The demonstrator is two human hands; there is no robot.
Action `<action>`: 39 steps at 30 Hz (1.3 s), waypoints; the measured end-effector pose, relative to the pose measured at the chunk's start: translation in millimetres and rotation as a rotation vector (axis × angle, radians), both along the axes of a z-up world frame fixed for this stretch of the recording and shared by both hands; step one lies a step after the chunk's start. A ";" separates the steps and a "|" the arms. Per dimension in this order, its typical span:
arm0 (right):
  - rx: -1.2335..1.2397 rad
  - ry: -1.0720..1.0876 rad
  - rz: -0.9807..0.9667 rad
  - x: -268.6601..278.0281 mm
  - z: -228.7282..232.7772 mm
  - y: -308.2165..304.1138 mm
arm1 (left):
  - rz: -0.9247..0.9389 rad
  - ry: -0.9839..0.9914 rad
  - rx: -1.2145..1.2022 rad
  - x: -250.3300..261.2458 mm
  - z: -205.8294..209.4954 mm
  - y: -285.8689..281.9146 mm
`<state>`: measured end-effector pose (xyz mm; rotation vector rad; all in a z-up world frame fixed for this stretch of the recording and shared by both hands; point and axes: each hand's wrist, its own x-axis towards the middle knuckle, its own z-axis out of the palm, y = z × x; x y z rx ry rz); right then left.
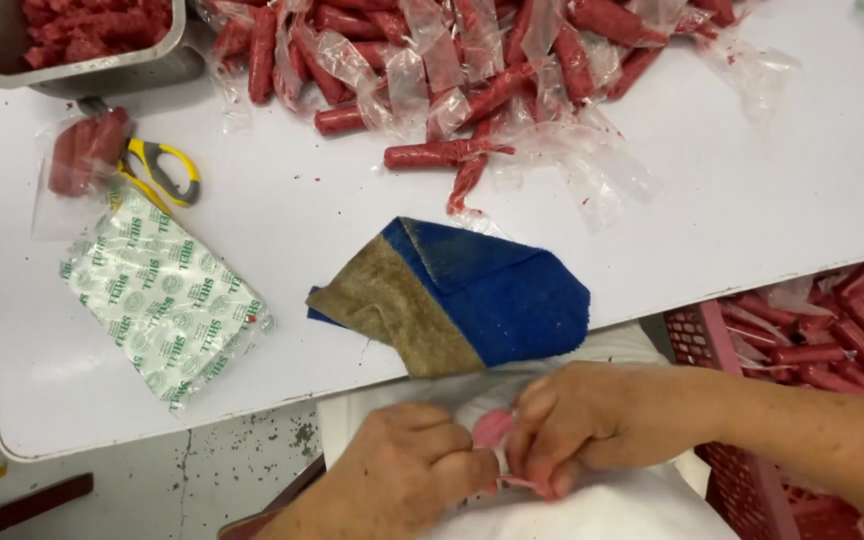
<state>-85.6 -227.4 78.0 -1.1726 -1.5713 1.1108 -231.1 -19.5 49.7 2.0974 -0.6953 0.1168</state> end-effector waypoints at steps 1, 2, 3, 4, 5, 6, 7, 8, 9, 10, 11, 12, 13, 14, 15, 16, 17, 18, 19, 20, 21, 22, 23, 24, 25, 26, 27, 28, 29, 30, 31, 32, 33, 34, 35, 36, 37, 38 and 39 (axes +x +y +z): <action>-0.073 0.243 -0.006 -1.4 4.0 -1.3 | -0.035 -0.209 -0.016 6.4 11.6 3.0; -0.072 0.241 -0.002 -14.4 -3.2 -3.3 | -0.033 -0.210 -0.015 5.3 -3.7 -5.3; -0.253 0.616 -0.313 -25.1 -10.3 -4.8 | 0.073 -0.207 -0.195 7.3 -19.3 -12.6; -0.423 0.983 -0.637 -35.5 -17.3 -6.2 | 0.177 -0.202 -0.375 9.8 -34.6 -19.7; -0.421 0.979 -0.633 -37.2 -28.1 -0.5 | 0.179 -0.206 -0.372 8.4 -61.4 -29.2; -0.233 1.121 -0.739 -39.2 -38.7 5.5 | 0.318 0.054 -0.586 7.0 -88.0 -38.5; -0.034 1.251 -0.833 -38.8 -49.3 12.9 | 0.453 0.315 -0.791 8.0 -114.9 -46.3; -0.030 1.243 -0.821 -34.9 -60.3 22.4 | 0.458 0.300 -0.788 22.1 -102.8 -56.9; 0.036 1.190 -0.979 -33.6 -71.6 30.2 | 0.394 0.545 -1.316 33.6 -90.6 -68.8; 0.103 1.131 -1.135 -32.0 -83.4 37.8 | 0.298 0.789 -1.841 45.4 -79.0 -81.2; 0.100 1.133 -1.133 -28.6 -82.1 45.7 | 0.301 0.789 -1.842 48.4 -81.8 -77.4; 0.152 1.049 -1.208 -25.0 -81.0 53.4 | 0.209 0.822 -1.851 51.7 -84.7 -73.8; 0.206 0.962 -1.284 -21.2 -79.7 61.1 | 0.112 0.858 -1.856 55.5 -87.7 -70.0; 0.206 0.963 -1.286 -20.5 -75.2 61.7 | 0.111 0.861 -1.854 57.2 -79.4 -69.4; 0.236 0.667 -1.334 -17.8 -70.4 63.2 | 0.338 0.749 -1.657 61.0 -71.0 -68.0; 0.261 0.370 -1.367 -14.9 -65.9 64.7 | 0.544 0.629 -1.447 65.0 -62.9 -66.6; 0.255 0.374 -1.371 -10.5 -60.7 62.2 | 0.548 0.637 -1.447 66.1 -56.1 -57.0; 0.361 0.032 -1.361 -5.8 -56.0 59.9 | 0.627 0.394 -1.109 67.6 -49.8 -47.1; 0.463 -0.316 -1.326 1.2 -51.2 58.1 | 0.678 0.152 -0.763 71.9 -43.7 -36.5; 0.461 -0.318 -1.331 13.6 -54.9 51.1 | 0.673 0.155 -0.763 65.5 -44.5 -33.6; 0.499 -0.172 -1.094 24.1 -58.9 43.6 | 0.571 0.441 -1.019 56.4 -45.2 -31.6; 0.530 -0.028 -0.856 34.5 -63.2 36.3 | 0.449 0.731 -1.263 47.1 -45.9 -29.5; 0.527 -0.025 -0.854 37.2 -51.6 32.7 | 0.453 0.733 -1.265 49.3 -29.6 -27.4; 0.420 -0.073 -0.737 40.2 -40.0 28.8 | 0.447 0.774 -1.271 51.8 -13.3 -25.6; 0.311 -0.119 -0.625 41.9 -28.9 23.5 | 0.437 0.824 -1.275 54.1 2.6 -24.2; 0.306 -0.114 -0.631 38.8 -18.2 21.4 | 0.436 0.833 -1.275 52.6 -9.3 -21.4; 0.179 -0.463 -0.534 38.0 -6.6 21.1 | 0.478 0.702 -0.927 52.9 -20.3 -17.4; 0.044 -0.805 -0.424 36.9 5.3 20.9 | 0.507 0.563 -0.582 52.9 -31.1 -13.1; 0.040 -0.800 -0.423 40.3 -0.3 22.5 | 0.508 0.570 -0.583 53.2 -31.8 -10.2; 0.032 -0.689 -0.373 43.5 -5.8 24.2 | 0.501 0.448 -0.379 53.5 -32.2 -7.1; 0.032 -0.591 -0.326 50.7 -9.8 27.4 | 0.488 0.311 -0.174 58.6 -32.2 -2.2; 0.036 -0.598 -0.329 55.5 -8.6 31.9 | 0.486 0.303 -0.172 62.6 -32.7 0.4; 0.083 -0.510 -0.269 56.8 -8.8 35.3 | 0.396 0.082 -0.055 62.1 -33.5 1.4; 0.129 -0.421 -0.209 58.0 -9.7 38.6 | 0.299 -0.134 0.063 61.5 -34.9 2.4; 0.128 -0.416 -0.209 58.7 -12.6 39.5 | 0.299 -0.129 0.063 63.3 -38.7 4.0; 0.122 -0.404 -0.198 59.4 -15.4 40.0 | 0.294 -0.186 0.069 65.1 -42.4 5.3; 0.115 -0.398 -0.191 61.3 -17.1 39.1 | 0.283 -0.249 0.072 69.4 -46.0 5.9; 0.111 -0.399 -0.196 60.8 -18.8 36.4 | 0.278 -0.249 0.070 71.1 -51.2 5.1; 0.116 -0.364 -0.225 60.4 -20.2 34.4 | 0.309 -0.260 0.055 72.2 -56.2 4.7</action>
